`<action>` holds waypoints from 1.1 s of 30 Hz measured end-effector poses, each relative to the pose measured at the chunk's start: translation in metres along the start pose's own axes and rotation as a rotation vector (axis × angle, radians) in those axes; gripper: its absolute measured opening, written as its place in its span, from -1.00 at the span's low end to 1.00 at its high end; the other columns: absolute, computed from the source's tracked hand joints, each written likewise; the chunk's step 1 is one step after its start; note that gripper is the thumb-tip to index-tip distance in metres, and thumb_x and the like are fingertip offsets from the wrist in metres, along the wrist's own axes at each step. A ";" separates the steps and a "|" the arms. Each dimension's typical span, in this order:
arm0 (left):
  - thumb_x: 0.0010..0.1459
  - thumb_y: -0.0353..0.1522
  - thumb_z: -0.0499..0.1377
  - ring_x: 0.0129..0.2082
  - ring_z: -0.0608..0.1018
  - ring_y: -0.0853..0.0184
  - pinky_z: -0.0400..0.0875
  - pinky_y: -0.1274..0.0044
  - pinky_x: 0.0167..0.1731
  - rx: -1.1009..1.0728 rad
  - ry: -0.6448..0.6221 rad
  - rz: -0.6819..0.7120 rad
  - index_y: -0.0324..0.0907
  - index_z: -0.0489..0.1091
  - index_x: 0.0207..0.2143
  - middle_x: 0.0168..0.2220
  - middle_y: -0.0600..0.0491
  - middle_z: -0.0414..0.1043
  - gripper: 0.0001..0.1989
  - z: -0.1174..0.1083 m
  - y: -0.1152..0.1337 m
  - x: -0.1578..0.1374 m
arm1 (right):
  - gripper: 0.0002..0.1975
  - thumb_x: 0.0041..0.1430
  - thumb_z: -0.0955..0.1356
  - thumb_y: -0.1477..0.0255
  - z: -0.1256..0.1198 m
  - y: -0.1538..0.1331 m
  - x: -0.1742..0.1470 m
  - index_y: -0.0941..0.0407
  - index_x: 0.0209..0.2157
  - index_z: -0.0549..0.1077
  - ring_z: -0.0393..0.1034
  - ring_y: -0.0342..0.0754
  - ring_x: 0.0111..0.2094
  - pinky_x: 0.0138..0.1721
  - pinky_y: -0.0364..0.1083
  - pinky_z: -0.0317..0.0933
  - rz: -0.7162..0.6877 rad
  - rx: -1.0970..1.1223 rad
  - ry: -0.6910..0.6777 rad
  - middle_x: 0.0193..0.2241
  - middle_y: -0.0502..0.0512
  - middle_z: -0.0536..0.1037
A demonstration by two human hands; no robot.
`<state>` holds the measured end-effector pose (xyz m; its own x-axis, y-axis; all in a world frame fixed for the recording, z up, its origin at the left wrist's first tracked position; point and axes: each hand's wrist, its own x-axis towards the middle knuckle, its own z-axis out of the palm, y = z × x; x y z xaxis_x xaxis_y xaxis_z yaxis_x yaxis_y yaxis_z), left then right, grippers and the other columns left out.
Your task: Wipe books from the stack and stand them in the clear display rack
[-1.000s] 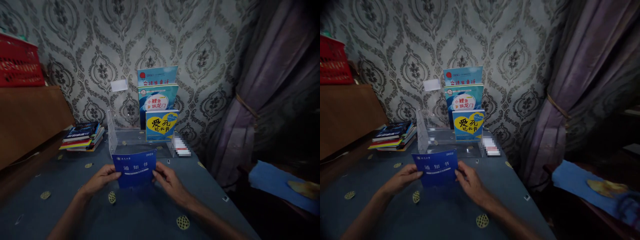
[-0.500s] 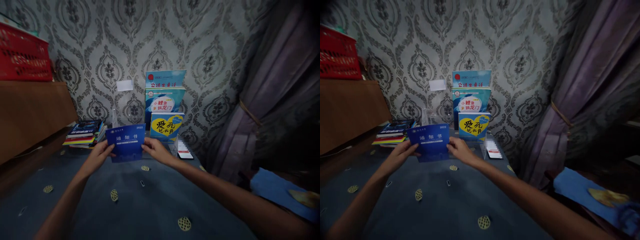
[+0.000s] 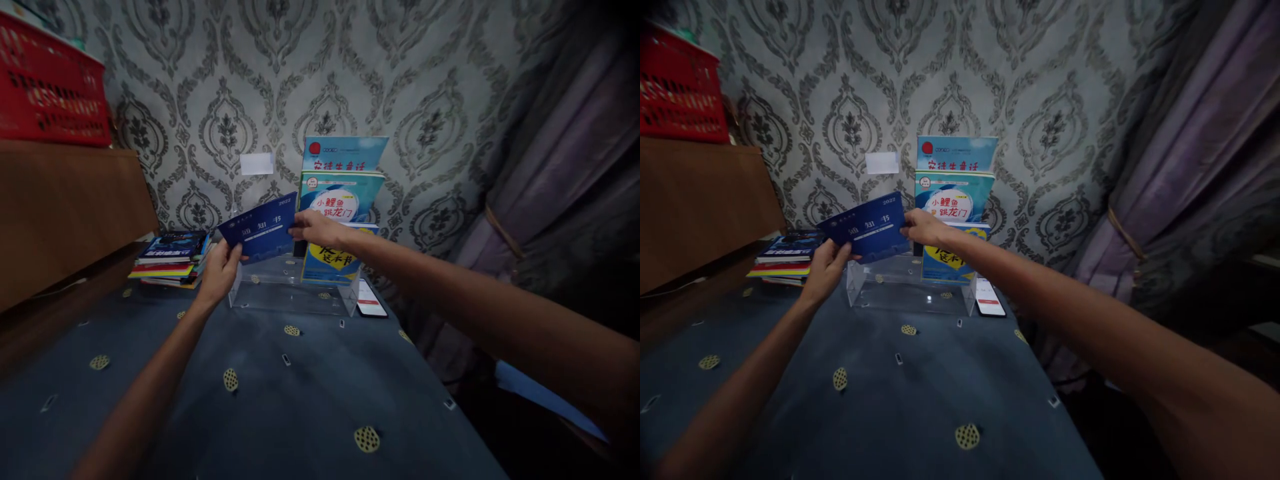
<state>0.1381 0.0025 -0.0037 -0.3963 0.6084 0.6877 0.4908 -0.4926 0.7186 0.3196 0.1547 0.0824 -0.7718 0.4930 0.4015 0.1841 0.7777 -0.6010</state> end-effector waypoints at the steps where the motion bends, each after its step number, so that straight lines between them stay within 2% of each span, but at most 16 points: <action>1: 0.18 -0.09 0.16 -0.30 0.58 0.24 0.54 0.47 -0.33 -0.040 -0.013 -0.009 -0.22 0.44 -0.18 -0.26 0.00 0.52 -0.62 0.002 -0.004 0.003 | -0.92 0.11 0.47 0.45 -0.003 0.001 0.000 0.13 -0.32 0.56 0.52 0.02 -0.34 -0.28 -0.07 0.46 0.043 -0.010 -0.028 -0.51 0.04 0.59; 3: 0.15 -0.07 0.19 -0.26 0.57 0.23 0.56 0.48 -0.36 -0.116 -0.041 -0.027 -0.23 0.45 -0.15 -0.21 -0.02 0.54 -0.58 0.005 -0.010 0.009 | -0.94 0.07 0.49 0.46 -0.006 0.003 0.001 0.11 -0.36 0.57 0.52 0.05 -0.32 -0.26 -0.05 0.47 0.133 0.002 -0.068 -0.51 0.06 0.59; 6: 0.08 -0.08 0.25 -0.21 0.56 0.23 0.59 0.49 -0.38 -0.199 -0.077 -0.070 -0.22 0.45 -0.09 -0.15 -0.03 0.54 -0.53 0.007 -0.017 0.018 | -0.93 0.03 0.50 0.51 -0.006 0.006 0.003 0.09 -0.40 0.57 0.52 0.06 -0.31 -0.26 -0.03 0.49 0.173 0.081 -0.060 -0.52 0.06 0.58; 10: 0.03 -0.10 0.29 -0.20 0.55 0.25 0.59 0.50 -0.39 -0.236 -0.079 -0.094 -0.23 0.45 -0.08 -0.16 -0.02 0.53 -0.52 0.007 -0.023 0.029 | -0.86 0.03 0.47 0.59 -0.004 0.005 0.005 0.06 -0.38 0.58 0.51 -0.01 -0.34 -0.25 -0.03 0.51 0.163 0.230 -0.076 -0.48 0.02 0.58; 14: 0.05 -0.10 0.30 -0.24 0.54 0.27 0.59 0.52 -0.39 -0.218 -0.095 -0.070 -0.23 0.47 -0.13 -0.20 -0.01 0.53 -0.56 0.008 -0.027 0.035 | -0.84 0.10 0.42 0.60 -0.012 -0.003 0.003 0.07 -0.32 0.58 0.51 -0.02 -0.31 -0.21 -0.01 0.51 0.100 0.262 -0.013 -0.44 0.03 0.59; 17: 0.07 -0.10 0.28 -0.25 0.54 0.27 0.59 0.52 -0.40 -0.197 -0.080 -0.049 -0.24 0.47 -0.13 -0.20 -0.01 0.52 -0.56 0.011 -0.031 0.038 | -0.82 0.15 0.38 0.59 -0.026 -0.011 -0.004 0.12 -0.24 0.58 0.53 0.04 -0.27 -0.22 0.03 0.50 0.075 0.028 0.096 -0.37 0.11 0.61; 20: 0.08 -0.11 0.26 -0.28 0.53 0.31 0.60 0.52 -0.40 -0.183 -0.052 -0.044 -0.24 0.46 -0.12 -0.21 0.01 0.51 -0.57 0.013 -0.034 0.040 | -0.75 0.19 0.34 0.53 -0.042 -0.014 -0.018 0.16 -0.12 0.58 0.53 0.12 -0.19 -0.12 0.08 0.43 0.012 -0.424 0.183 -0.25 0.19 0.63; 23: 0.09 -0.13 0.25 -0.30 0.52 0.34 0.60 0.53 -0.40 -0.200 -0.074 -0.058 -0.23 0.46 -0.10 -0.23 0.02 0.51 -0.58 0.017 -0.036 0.043 | -0.71 0.26 0.29 0.45 -0.051 -0.009 -0.033 0.15 -0.06 0.58 0.52 0.14 -0.14 -0.10 0.05 0.38 0.029 -0.746 0.126 -0.18 0.24 0.64; 27: 0.13 -0.18 0.22 -0.29 0.52 0.31 0.60 0.51 -0.39 -0.178 -0.102 -0.048 -0.24 0.46 -0.05 -0.26 0.00 0.49 -0.59 0.024 -0.035 0.049 | -0.67 0.29 0.27 0.38 -0.053 -0.001 -0.045 0.14 -0.02 0.56 0.54 0.11 -0.14 -0.20 -0.05 0.34 0.136 -0.877 -0.005 -0.18 0.21 0.66; 33: 0.16 -0.28 0.19 -0.33 0.52 0.33 0.57 0.56 -0.43 -0.154 -0.147 -0.014 -0.25 0.48 -0.08 -0.29 0.02 0.50 -0.69 0.042 -0.034 0.057 | -0.67 0.28 0.28 0.39 -0.053 0.002 -0.049 0.13 0.01 0.54 0.54 0.12 -0.10 -0.16 -0.04 0.34 0.136 -0.842 0.000 -0.14 0.20 0.65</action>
<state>0.1310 0.0800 0.0064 -0.2789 0.6946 0.6631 0.3575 -0.5658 0.7430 0.3905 0.1528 0.0982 -0.7103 0.6031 0.3631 0.6663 0.7424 0.0703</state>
